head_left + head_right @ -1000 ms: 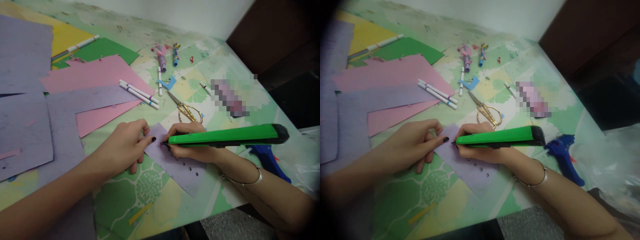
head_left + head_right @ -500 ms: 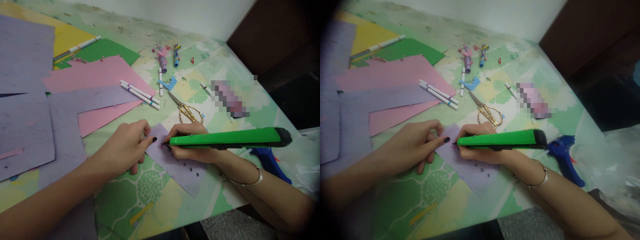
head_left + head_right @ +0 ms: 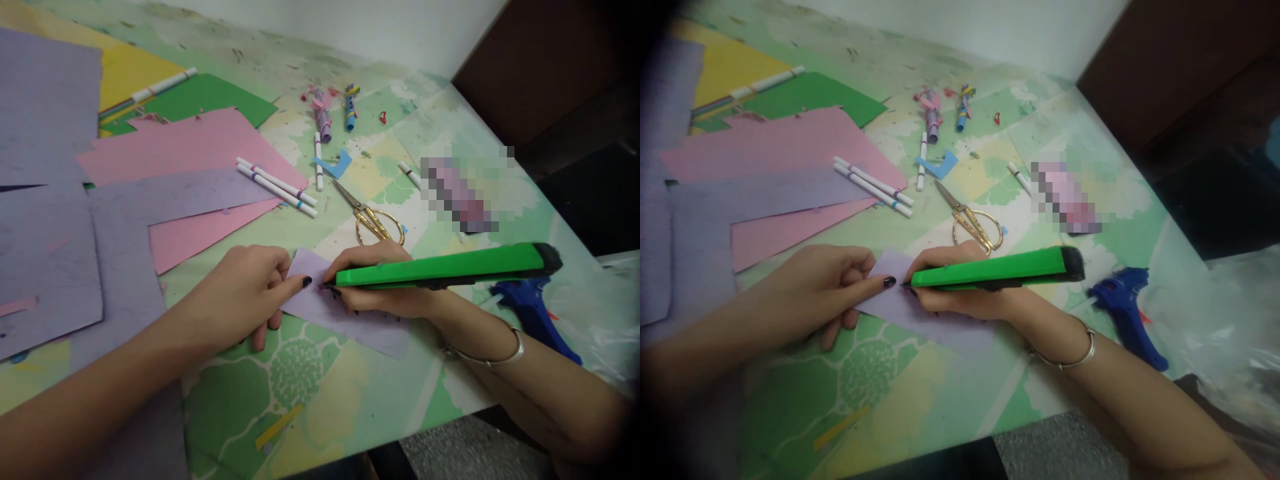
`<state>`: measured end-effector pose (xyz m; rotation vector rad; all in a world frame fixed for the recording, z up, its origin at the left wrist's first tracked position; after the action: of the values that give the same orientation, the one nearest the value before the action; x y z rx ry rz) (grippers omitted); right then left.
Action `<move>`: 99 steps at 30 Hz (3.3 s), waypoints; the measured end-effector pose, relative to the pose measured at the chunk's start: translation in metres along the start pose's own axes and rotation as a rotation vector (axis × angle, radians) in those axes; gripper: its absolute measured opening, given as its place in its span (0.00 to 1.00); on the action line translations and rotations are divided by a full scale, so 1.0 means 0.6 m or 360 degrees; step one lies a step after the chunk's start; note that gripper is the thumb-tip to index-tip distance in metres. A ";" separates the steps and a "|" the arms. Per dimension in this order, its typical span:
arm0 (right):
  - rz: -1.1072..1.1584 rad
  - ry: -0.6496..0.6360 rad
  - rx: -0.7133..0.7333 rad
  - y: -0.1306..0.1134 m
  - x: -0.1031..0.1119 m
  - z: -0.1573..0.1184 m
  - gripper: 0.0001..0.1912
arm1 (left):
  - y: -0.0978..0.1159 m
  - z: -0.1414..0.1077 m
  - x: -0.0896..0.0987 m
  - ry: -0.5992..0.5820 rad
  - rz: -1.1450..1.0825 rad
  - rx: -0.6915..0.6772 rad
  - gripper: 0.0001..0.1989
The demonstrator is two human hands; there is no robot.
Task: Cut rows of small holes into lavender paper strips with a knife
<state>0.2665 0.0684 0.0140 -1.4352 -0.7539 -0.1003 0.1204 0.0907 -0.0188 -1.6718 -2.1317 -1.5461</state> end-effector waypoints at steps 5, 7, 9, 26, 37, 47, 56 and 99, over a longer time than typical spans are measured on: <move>0.0030 0.0010 0.0030 0.002 0.001 0.000 0.08 | 0.002 0.000 -0.001 0.0004 -0.0001 0.0001 0.16; 0.0051 0.0003 0.0003 0.003 0.001 0.000 0.07 | 0.002 0.000 -0.001 0.0004 0.0002 -0.0012 0.16; 0.0048 0.0001 -0.0022 0.003 0.001 0.000 0.07 | 0.001 0.001 -0.003 -0.0006 0.0001 -0.0021 0.16; 0.0151 0.0060 -0.0037 0.001 0.002 -0.001 0.07 | 0.000 0.000 -0.002 0.0018 -0.0013 0.0009 0.17; 0.0083 0.0030 -0.0005 0.002 0.000 -0.001 0.09 | 0.002 0.003 0.000 0.0021 0.0026 0.0026 0.17; -0.0166 0.0115 0.0174 -0.012 0.004 0.000 0.10 | 0.001 0.002 -0.001 0.0044 0.0015 -0.0010 0.16; 0.0171 0.0077 -0.0041 0.004 0.000 -0.002 0.07 | 0.003 0.002 -0.002 0.0040 -0.0008 -0.0022 0.16; -0.0152 0.0061 0.0115 -0.008 -0.001 0.001 0.08 | 0.005 0.000 0.000 0.0024 0.0033 -0.0008 0.17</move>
<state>0.2635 0.0677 0.0179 -1.3252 -0.7870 -0.1721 0.1228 0.0907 -0.0167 -1.6727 -2.0983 -1.5552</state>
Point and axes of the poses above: each hand's wrist, its own z-axis towards the middle knuckle, its own x-axis out of the back of the hand, y = z × x, the point moved 8 cm from there along z, towards the middle knuckle, and after that the axes turned 3 degrees about z, right-handed, at the moved point
